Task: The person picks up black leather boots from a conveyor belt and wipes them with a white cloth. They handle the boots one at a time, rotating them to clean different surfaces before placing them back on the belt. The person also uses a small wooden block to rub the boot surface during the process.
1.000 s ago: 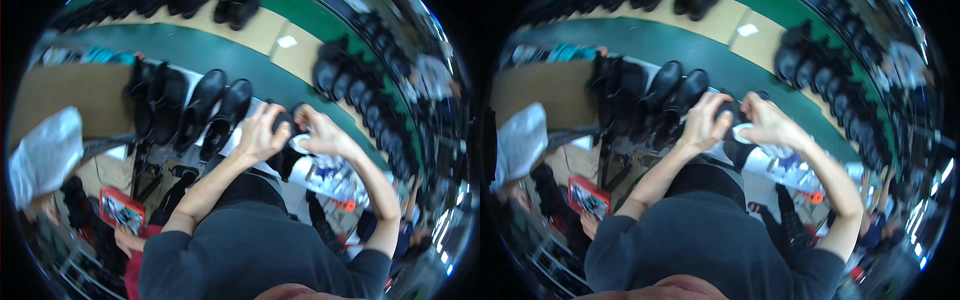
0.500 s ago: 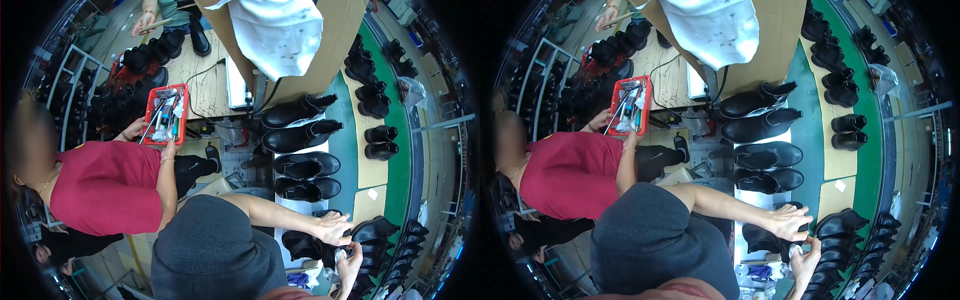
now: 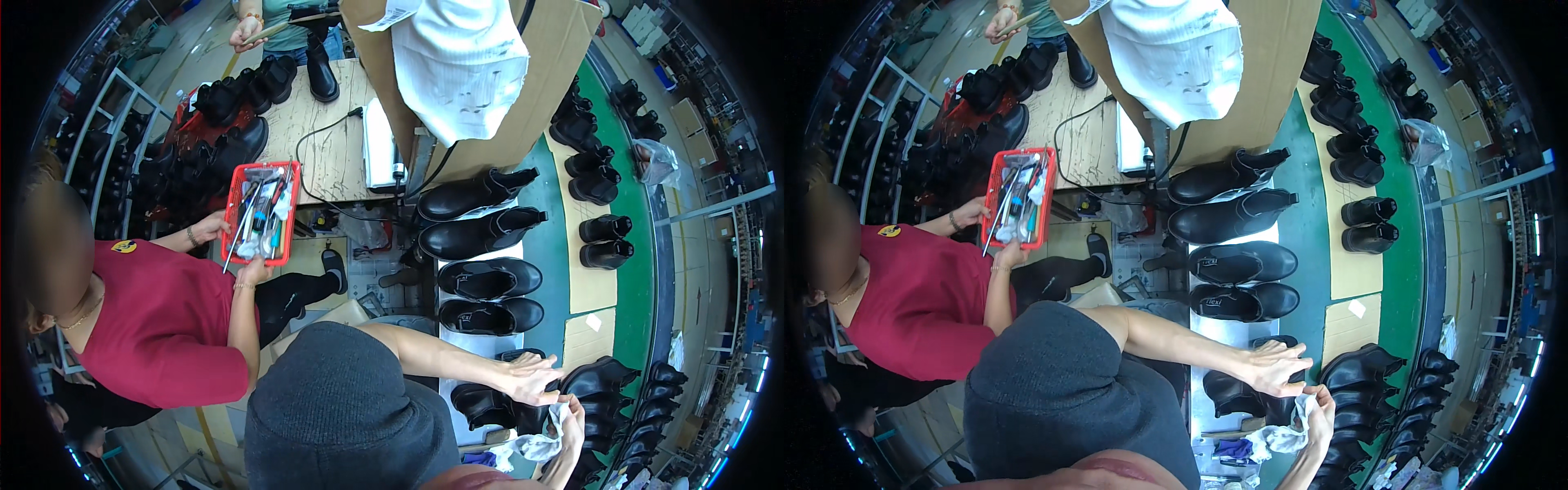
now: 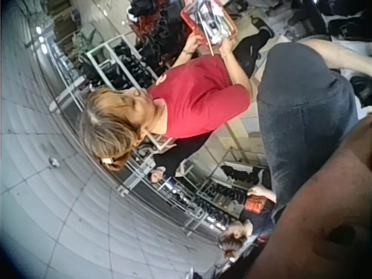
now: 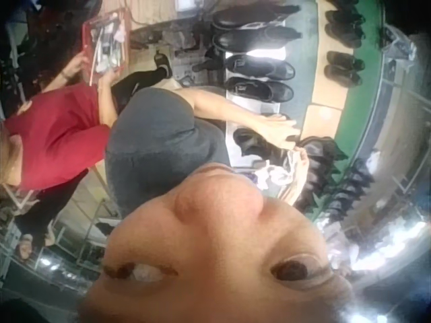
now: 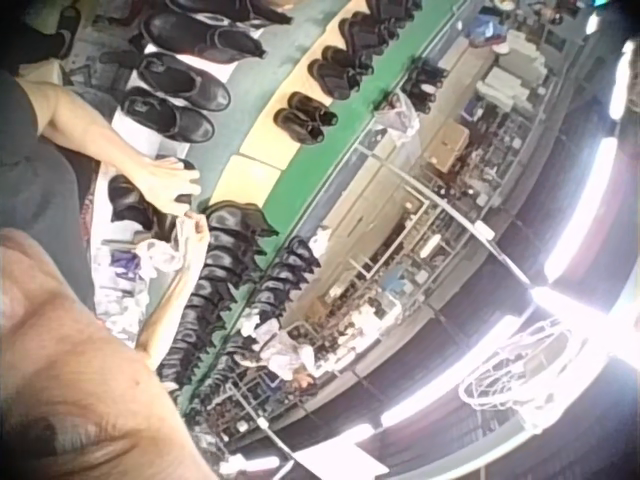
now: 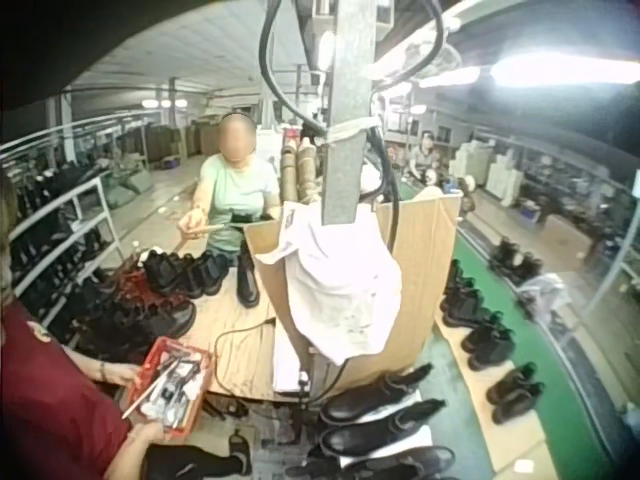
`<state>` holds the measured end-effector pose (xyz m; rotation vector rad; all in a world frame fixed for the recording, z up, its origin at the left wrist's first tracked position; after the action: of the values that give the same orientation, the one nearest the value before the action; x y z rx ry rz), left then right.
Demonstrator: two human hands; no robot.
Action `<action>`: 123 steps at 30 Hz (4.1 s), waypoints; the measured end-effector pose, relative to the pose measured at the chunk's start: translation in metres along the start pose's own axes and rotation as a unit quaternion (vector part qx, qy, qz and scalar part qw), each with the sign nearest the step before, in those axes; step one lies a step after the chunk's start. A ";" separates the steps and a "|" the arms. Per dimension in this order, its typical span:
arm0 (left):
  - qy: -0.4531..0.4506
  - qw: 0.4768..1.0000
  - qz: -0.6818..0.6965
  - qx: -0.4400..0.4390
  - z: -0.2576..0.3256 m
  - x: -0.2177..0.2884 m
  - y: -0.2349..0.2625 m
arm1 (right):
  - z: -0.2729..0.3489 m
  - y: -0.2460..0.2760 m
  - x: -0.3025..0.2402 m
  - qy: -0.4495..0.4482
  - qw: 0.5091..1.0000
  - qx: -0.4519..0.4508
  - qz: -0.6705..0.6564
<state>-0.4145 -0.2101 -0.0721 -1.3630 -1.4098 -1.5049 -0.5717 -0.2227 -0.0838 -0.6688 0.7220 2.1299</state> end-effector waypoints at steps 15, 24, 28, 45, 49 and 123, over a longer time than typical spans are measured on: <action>-0.012 1.000 -0.001 0.001 0.008 0.000 0.002 | 0.000 -0.014 0.004 0.034 0.998 -0.037 0.025; -0.012 1.000 0.003 -0.001 0.008 0.000 0.004 | 0.001 -0.026 -0.008 0.034 0.998 -0.056 0.007; -0.014 1.000 0.001 -0.002 0.008 0.001 0.003 | -0.008 -0.018 0.002 -0.039 0.996 -0.070 -0.025; -0.027 1.000 0.006 0.009 0.016 -0.003 0.004 | -0.004 -0.029 0.004 -0.032 0.996 -0.079 0.001; -0.037 0.999 -0.001 0.015 0.018 0.001 0.003 | -0.014 -0.027 0.020 -0.052 0.985 -0.129 -0.099; 0.335 0.592 -0.110 0.725 0.520 -0.324 0.513 | 0.080 -0.190 -0.066 0.319 0.933 0.106 0.132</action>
<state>0.2726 0.1260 -0.3023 0.4064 -1.5276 -0.3574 -0.4007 -0.0989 -0.0356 -1.2192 1.4375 2.0193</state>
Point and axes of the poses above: each hand's wrist, its own z-axis away from the middle knuckle, its own y-axis out of the back of the hand, x = y × z, the point moved 10 cm from there along -z, towards the middle knuckle, and after that the axes turned 5 degrees about z, right-handed, at the moved point
